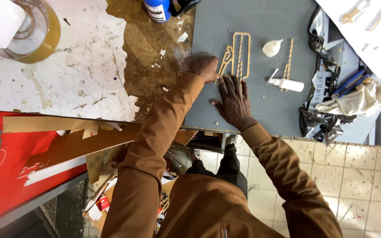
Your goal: The person assembles small wooden craft parts on a gray cutting mat. They apply glue from a white bottle to the pieces and press them together, then use a blue utility knife to trim excess material from the assembly.
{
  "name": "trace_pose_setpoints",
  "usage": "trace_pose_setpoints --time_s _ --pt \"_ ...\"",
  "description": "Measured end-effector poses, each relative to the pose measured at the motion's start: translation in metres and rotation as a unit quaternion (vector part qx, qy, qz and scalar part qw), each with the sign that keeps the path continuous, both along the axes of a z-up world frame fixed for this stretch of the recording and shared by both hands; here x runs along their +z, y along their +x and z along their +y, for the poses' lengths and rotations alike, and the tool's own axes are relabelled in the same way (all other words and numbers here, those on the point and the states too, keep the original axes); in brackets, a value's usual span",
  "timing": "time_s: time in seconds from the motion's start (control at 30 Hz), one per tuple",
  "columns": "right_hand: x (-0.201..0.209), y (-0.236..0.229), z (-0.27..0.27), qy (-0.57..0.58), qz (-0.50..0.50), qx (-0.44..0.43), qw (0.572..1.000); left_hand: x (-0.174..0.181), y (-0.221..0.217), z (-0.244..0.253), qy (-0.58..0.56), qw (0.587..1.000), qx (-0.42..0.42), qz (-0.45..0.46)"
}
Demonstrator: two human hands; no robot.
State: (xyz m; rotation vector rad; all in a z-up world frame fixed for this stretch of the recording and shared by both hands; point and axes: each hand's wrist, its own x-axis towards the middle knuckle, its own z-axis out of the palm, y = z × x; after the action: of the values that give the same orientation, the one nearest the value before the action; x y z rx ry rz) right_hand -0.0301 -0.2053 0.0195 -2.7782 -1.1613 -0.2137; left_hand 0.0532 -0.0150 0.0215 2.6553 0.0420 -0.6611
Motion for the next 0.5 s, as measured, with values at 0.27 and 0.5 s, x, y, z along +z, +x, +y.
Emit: trace_pose_setpoints --time_s 0.27,0.5 --pt "0.003 -0.004 0.006 -0.026 0.041 0.015 0.999 0.005 -0.001 0.002 -0.009 1.0 0.011 0.01" --pt "0.012 -0.004 0.009 -0.057 0.041 0.016 0.997 0.01 -0.008 0.003 -0.019 1.0 0.021 0.007"
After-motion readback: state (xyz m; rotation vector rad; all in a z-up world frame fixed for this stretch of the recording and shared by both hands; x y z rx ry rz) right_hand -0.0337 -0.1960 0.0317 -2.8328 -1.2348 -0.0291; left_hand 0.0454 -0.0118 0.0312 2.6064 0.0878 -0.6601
